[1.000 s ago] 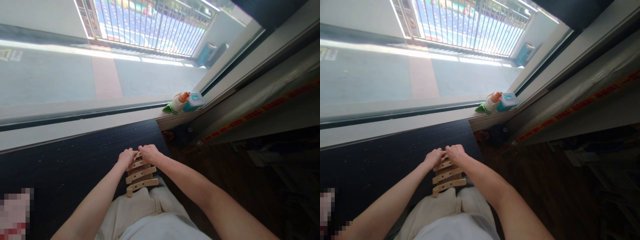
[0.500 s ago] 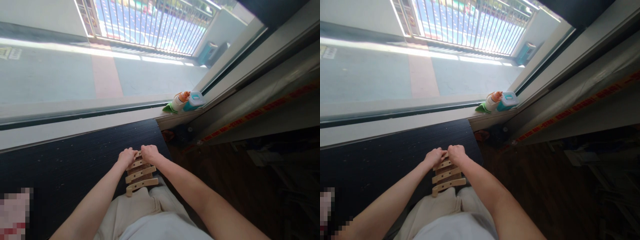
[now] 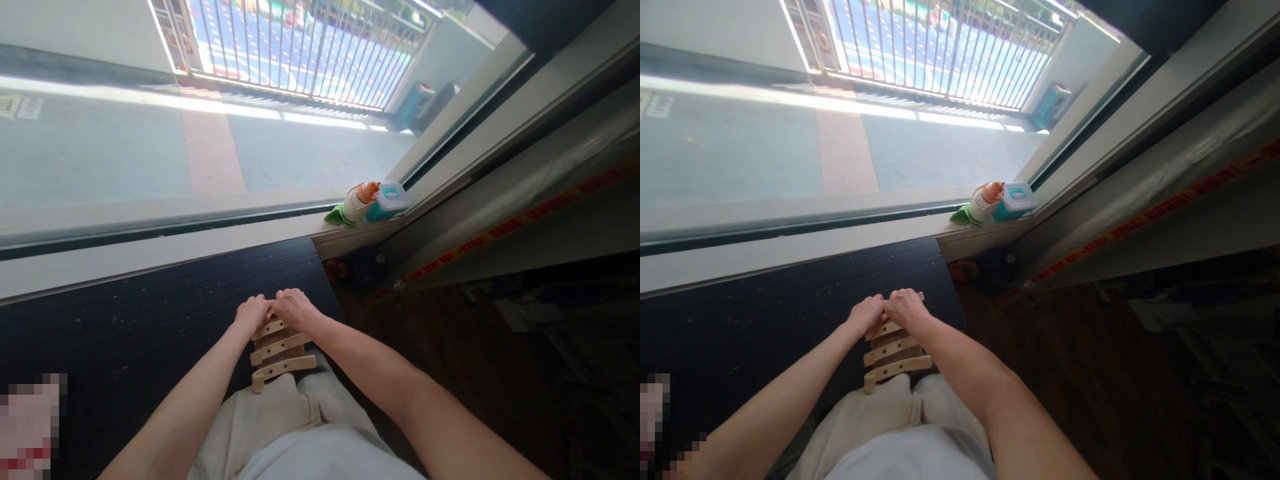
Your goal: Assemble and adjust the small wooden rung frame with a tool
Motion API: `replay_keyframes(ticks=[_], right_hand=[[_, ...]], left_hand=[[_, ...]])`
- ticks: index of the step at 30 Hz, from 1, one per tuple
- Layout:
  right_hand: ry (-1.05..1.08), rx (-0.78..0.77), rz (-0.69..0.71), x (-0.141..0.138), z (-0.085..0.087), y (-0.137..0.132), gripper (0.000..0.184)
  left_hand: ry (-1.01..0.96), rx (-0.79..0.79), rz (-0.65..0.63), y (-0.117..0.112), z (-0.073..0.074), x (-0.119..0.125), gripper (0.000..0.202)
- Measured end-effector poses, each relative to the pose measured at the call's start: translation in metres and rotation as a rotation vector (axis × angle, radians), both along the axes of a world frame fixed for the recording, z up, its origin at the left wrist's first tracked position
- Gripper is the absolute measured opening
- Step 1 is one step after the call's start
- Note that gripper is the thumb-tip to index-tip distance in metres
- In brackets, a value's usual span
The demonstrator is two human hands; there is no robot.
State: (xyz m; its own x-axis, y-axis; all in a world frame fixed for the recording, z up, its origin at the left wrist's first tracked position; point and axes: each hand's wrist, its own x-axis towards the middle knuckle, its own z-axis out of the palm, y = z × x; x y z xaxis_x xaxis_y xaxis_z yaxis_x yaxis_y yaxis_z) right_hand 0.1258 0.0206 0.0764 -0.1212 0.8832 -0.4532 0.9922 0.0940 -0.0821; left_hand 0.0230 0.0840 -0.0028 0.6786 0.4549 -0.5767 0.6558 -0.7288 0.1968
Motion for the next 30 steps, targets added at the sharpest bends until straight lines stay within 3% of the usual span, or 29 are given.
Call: replay_keyframes(ticks=[7,9,12,19,26,30], right_hand=[[0.0,-0.061,-0.321,0.009,-0.015,-0.002,0.018],[-0.01,-0.055,-0.347,0.012,-0.018,-0.002,0.017],[-0.012,-0.071,-0.29,0.014,-0.016,-0.003,0.017],[-0.018,0.027,0.048,0.024,-0.004,-0.002,0.02],[-0.043,0.025,0.026,0.018,-0.011,-0.001,0.022],[-0.023,-0.074,-0.1,0.012,-0.015,0.002,0.017]], left_hand=[[-0.017,-0.016,-0.011,0.001,0.005,0.0,0.027],[-0.018,-0.022,-0.009,0.001,0.005,0.0,0.027],[-0.018,-0.021,-0.006,0.001,0.004,-0.001,0.027],[-0.017,-0.016,-0.018,0.001,0.004,0.0,0.027],[-0.014,-0.02,-0.024,0.001,0.004,0.0,0.028],[-0.001,-0.012,-0.035,0.001,0.006,0.001,0.029]])
